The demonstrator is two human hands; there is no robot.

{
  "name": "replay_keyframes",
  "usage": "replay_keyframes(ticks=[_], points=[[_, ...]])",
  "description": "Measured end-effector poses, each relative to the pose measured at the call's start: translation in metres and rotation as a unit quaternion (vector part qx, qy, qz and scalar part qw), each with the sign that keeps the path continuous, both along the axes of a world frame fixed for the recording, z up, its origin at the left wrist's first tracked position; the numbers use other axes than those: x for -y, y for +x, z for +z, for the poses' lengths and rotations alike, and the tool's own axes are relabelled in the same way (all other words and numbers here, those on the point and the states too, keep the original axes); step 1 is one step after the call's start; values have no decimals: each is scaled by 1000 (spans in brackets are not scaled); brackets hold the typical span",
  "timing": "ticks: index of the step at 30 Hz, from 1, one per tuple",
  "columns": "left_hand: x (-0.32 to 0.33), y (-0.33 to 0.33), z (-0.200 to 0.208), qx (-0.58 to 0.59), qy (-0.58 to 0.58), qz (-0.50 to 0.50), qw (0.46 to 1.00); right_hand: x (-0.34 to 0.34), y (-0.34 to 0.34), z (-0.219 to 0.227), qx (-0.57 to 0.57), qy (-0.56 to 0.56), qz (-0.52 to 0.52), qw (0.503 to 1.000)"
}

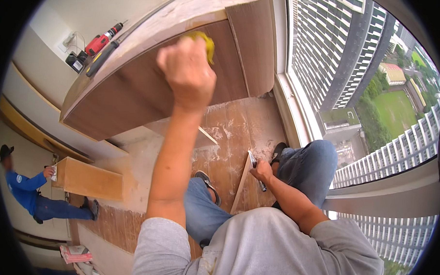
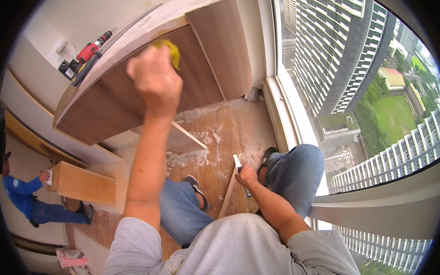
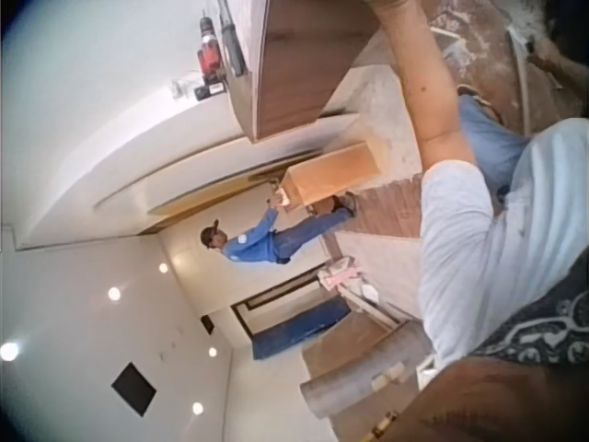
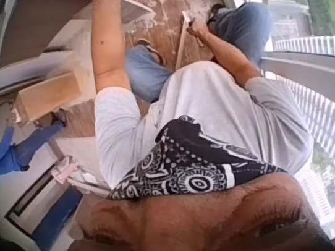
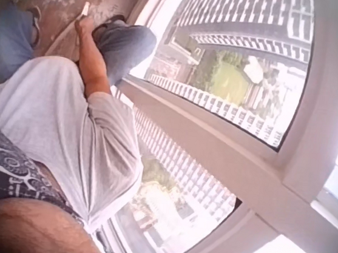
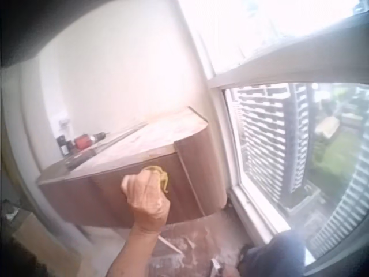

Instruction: Trimming and smoothing the laminate edges of a wall-mounted cabinet using a utility knife and cloth.

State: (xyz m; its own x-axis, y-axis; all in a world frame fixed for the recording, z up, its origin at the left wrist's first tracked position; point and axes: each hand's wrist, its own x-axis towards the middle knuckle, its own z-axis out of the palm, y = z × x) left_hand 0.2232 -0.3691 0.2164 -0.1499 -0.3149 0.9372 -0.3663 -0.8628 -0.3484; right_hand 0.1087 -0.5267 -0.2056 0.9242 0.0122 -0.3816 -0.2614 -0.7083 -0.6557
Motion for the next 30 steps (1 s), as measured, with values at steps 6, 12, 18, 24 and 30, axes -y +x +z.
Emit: replay_keyframes(ticks=[6,12,18,24,30], points=[[-2,-18,-70,-126,31,-24,991,-1,0,4,-14,13,8,1000],[4,-5,-30,-45,-39,-28,998,-2,3,2,3,3,4,1000],[0,-14,-27,-86,-26,-15,996,1,-4,-3,2,-2,7,1000],[-4,-9,-36,-49,-86,-9,995,-2,4,0,-14,-12,10,1000],[-9,-15,-28,-56,-85,-31,994,-6,1,-2,26,-4,49,998]])
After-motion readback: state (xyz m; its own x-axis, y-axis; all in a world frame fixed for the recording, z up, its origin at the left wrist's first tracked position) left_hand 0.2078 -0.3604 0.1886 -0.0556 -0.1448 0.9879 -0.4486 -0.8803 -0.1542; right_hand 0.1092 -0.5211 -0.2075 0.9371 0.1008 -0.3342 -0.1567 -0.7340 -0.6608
